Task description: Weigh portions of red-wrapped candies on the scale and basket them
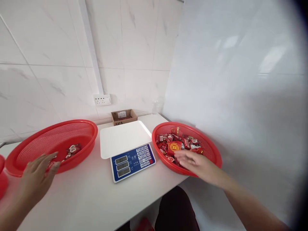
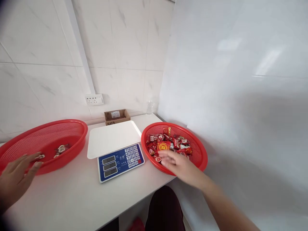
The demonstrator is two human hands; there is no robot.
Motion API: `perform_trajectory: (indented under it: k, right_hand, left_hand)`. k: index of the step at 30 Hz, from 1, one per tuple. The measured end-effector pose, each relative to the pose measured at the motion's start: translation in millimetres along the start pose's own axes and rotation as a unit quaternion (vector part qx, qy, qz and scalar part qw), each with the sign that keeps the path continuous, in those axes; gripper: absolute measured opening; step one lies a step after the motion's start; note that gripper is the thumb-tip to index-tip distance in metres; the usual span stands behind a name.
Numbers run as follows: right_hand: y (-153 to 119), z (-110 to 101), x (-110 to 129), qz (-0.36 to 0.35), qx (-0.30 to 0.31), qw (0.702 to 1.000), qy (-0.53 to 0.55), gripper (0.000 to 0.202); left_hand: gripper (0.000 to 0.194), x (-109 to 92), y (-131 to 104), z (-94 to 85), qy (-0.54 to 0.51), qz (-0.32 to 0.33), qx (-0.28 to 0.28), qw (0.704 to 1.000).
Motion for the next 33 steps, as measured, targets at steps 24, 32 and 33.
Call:
perform_trajectory:
  k: [24,32,33]
  right_hand:
    - [118,-16,-22,0.029,-0.148,0.921,-0.359,0.038]
    - [104,39,-8,-0.034,-0.031,0.907,-0.419,0.038]
    - [105,38,-9,-0.030,-0.046,0.917,-0.396,0.034]
  left_hand:
    - [0.031,-259,78,73.4,-0.313,0.294,0.105,0.897]
    - [0.035,-263,68,59.2,-0.317,0.301,0.143,0.888]
    - [0.034,-261,66,57.2,-0.317,0.299,0.146,0.888]
Point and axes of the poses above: each hand's wrist, its own y-axis towards the middle knuckle, its own z-axis out of the palm, x = y × z, the point moved 3 cm from there along y, towards the middle knuckle, and after that the axes turned 15 degrees about z, right-handed, at the moved point
